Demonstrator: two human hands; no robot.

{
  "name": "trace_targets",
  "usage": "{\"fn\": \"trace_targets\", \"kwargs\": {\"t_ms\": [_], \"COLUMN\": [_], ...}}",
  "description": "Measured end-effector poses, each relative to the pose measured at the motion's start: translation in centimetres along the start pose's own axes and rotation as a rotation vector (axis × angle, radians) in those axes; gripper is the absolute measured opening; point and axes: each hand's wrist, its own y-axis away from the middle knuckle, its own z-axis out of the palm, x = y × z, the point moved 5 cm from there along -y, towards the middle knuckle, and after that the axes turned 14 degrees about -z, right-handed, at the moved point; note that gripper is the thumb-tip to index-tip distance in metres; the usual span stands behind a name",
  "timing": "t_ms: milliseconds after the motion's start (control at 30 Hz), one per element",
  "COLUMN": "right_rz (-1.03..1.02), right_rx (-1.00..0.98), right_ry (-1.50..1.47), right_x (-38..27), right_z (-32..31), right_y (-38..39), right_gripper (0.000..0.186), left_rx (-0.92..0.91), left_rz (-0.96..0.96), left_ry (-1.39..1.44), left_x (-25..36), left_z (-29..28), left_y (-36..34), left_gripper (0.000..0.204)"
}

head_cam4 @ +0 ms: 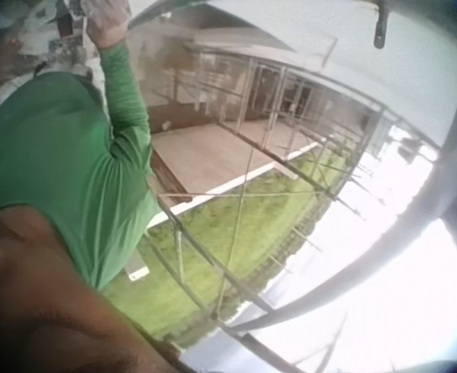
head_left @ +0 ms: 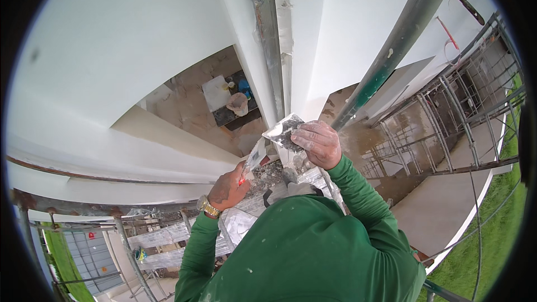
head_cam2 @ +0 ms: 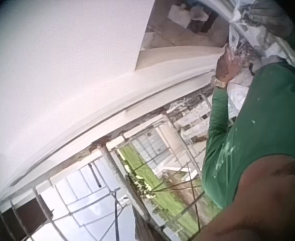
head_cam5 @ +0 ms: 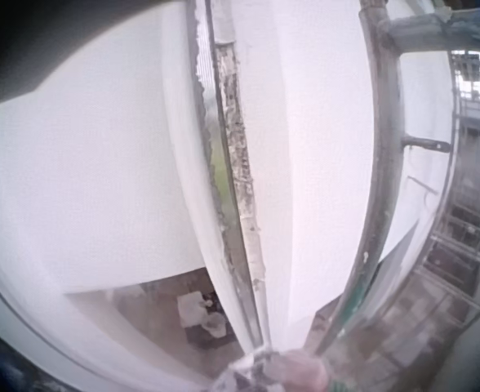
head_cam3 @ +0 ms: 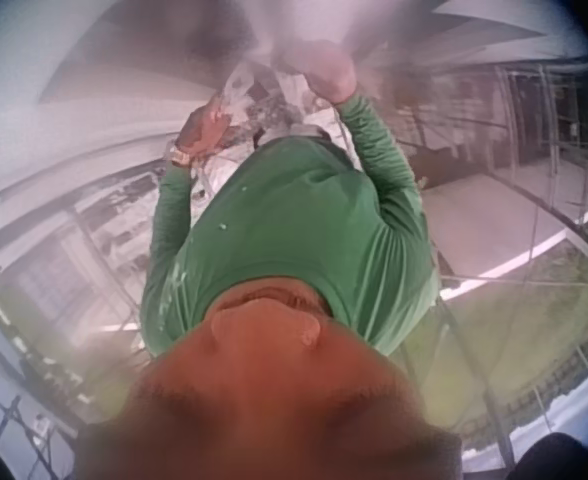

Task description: The person applies plaster to a wall corner using a trowel and a hawk. They repeatedly scoop plaster from the hawk and smooth it onto the vertical corner of the wall while standing on scaffolding.

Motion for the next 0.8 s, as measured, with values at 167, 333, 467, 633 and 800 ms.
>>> {"fn": "trace_targets", "kwargs": {"t_ms": [167,333,467,633,800], "right_rz": [0.196,0.84,0.999,0.952,0.913], "right_rx": [0.24,0.676,0.735,0.652,0.684], "right_ry": [0.083,-0.131,-0.185,-0.216,-0.041], "right_x": [2.9,8.4,13.3,15.9,17.2], "right_z": [0.3,3.6,5.9,6.2,6.8], "right_y": [2.0,4.4,5.6,2.8,1.5], "right_gripper": [0.035,0.017,0.024,0.027,0.019], "left_rx": [-0.02,-0.092,-0.08,-0.048,-0.054], "left_rz": [-0.247,-0.344,-0.452,-0.516,-0.553], "left_ry": [0.442,0.834,0.849,0.809,0.85], "left_x": [-3.2,-7.9,-9.2,-9.5,-10.9], "left_z": [0.7,4.4,5.5,5.6,5.9], "left_y": [0.5,1.7,2.8,3.6,3.6], "left_gripper": [0.056,0.048,0.035,0.034,0.033]}}
